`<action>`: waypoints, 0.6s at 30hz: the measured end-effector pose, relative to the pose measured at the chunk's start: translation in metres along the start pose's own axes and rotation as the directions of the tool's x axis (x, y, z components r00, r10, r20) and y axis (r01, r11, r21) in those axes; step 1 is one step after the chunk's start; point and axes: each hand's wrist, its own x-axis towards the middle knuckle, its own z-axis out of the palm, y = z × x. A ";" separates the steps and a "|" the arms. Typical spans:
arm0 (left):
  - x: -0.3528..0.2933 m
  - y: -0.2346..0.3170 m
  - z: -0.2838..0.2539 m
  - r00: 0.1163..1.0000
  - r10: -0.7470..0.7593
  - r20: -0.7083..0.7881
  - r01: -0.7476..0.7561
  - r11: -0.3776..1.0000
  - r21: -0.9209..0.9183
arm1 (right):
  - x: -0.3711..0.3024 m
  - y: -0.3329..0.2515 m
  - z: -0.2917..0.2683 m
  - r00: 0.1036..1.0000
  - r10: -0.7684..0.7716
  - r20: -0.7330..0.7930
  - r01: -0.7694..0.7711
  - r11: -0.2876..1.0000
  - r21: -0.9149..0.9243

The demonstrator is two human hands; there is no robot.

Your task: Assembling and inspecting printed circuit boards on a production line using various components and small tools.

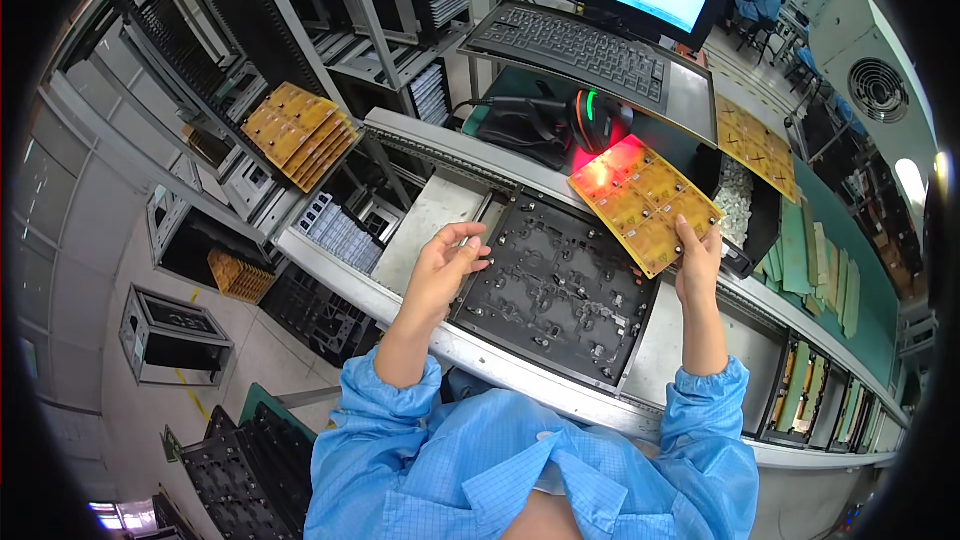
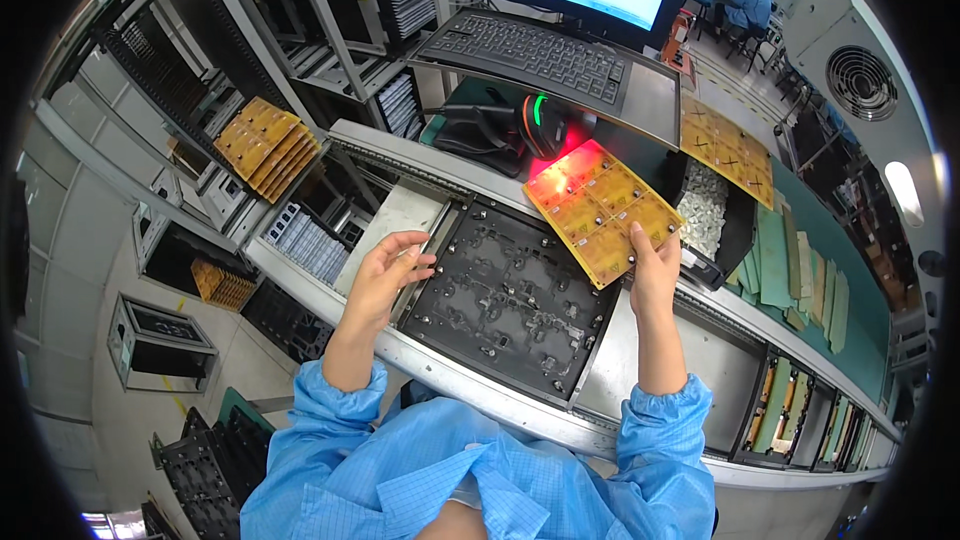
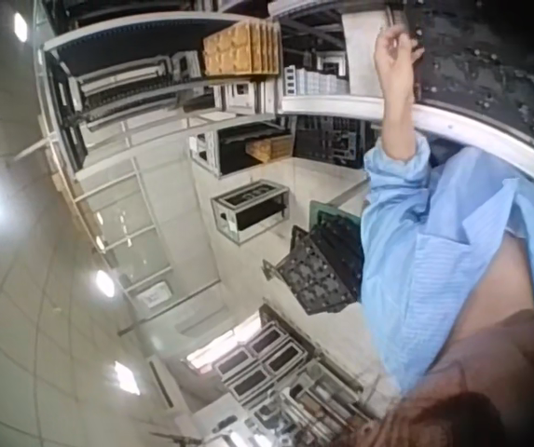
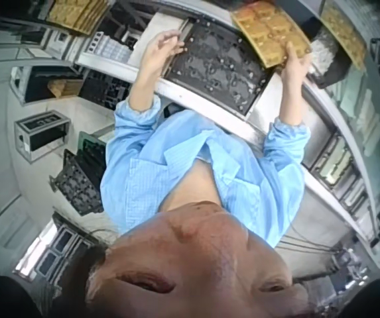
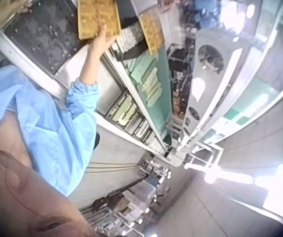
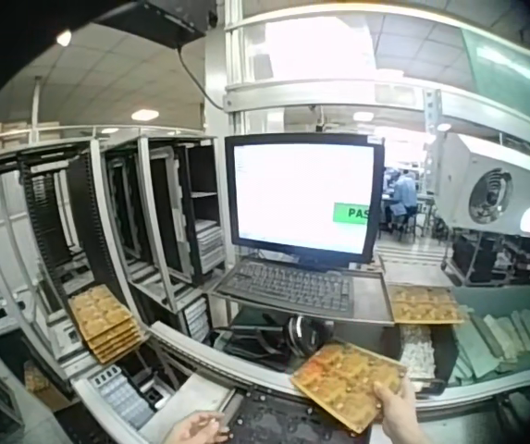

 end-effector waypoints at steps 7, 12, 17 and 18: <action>-0.014 -0.019 0.043 0.997 -0.050 0.057 0.061 0.975 -0.212 | -0.084 -0.036 -0.005 0.996 -0.083 -0.016 0.084 0.996 0.026; -0.035 -0.029 0.123 0.984 0.174 0.026 -0.144 0.883 -0.448 | -0.170 -0.033 0.006 0.993 -0.001 0.122 -0.003 0.999 0.036; -0.032 -0.013 0.107 0.950 0.313 0.004 -0.256 0.785 -0.563 | -0.142 -0.067 -0.009 0.924 -0.073 0.375 0.110 0.991 -0.078; -0.035 -0.011 0.104 0.938 0.336 0.082 -0.250 0.822 -0.511 | -0.138 -0.072 -0.008 0.909 -0.082 0.409 0.178 0.963 -0.201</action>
